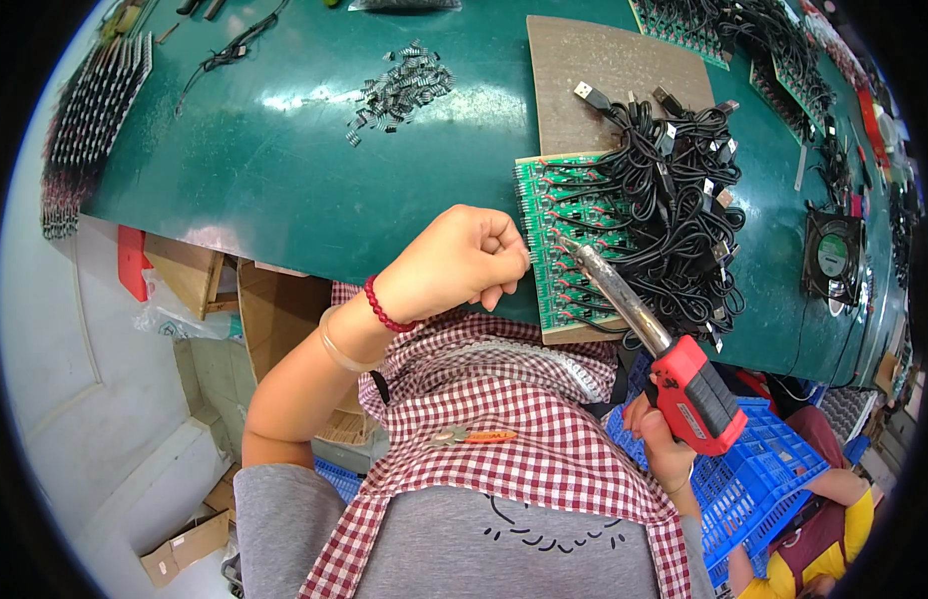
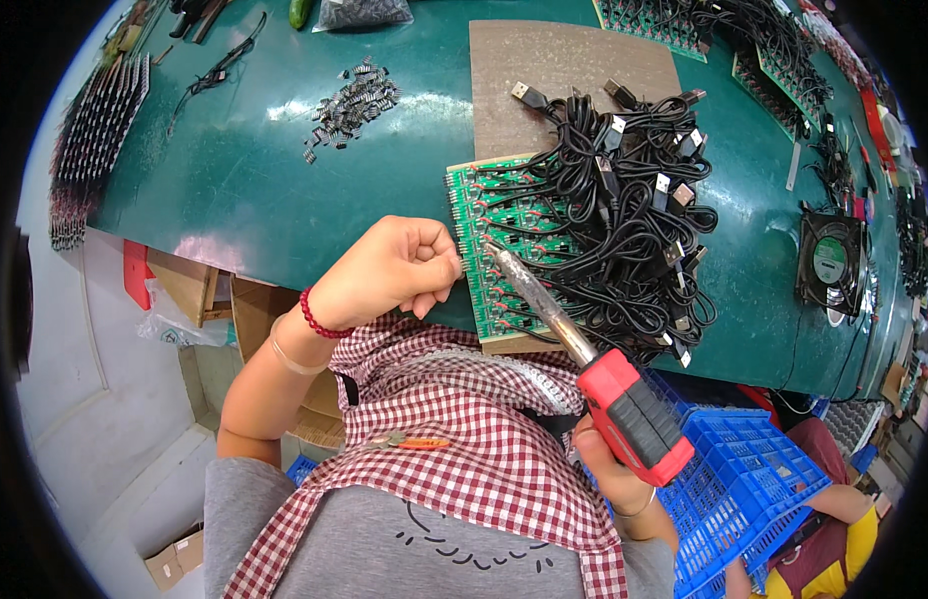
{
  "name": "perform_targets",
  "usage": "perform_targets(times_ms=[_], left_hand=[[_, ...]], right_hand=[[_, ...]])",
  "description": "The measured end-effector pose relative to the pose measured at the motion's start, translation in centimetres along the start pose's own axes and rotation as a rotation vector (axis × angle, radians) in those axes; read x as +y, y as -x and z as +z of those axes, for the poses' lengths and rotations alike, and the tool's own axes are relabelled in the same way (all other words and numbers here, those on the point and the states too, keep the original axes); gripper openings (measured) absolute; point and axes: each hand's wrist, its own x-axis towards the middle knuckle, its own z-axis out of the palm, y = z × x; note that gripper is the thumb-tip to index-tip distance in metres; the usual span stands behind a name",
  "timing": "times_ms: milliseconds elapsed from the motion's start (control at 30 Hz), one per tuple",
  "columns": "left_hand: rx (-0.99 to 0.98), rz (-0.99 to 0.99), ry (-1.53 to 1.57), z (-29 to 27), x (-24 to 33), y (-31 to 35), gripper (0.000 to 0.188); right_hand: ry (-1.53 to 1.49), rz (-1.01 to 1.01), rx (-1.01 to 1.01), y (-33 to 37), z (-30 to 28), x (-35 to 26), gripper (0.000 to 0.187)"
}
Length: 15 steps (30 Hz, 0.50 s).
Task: The person applies solder to components on a printed circuit board with a handheld soldering iron, using solder wire.
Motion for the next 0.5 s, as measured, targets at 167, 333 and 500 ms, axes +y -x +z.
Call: perform_targets(times_ms=[167,333,500], left_hand=[[-0.029,-0.018,-0.039,-0.2,0.5,-0.5,0.011],[-0.044,-0.057,-0.05,-0.4,0.7,-0.6,0.011],[-0.039,-0.053,-0.081,-0.5,1.0,-0.7,0.01]], right_hand=[[0.228,0.119,0.079,0.7,-0.8,0.9,0.017],[0.232,0.154,0.044,0.4,-0.5,1.2,0.02],[0.243,0.086,0.045,0.0,-0.1,1.4,0.02]])
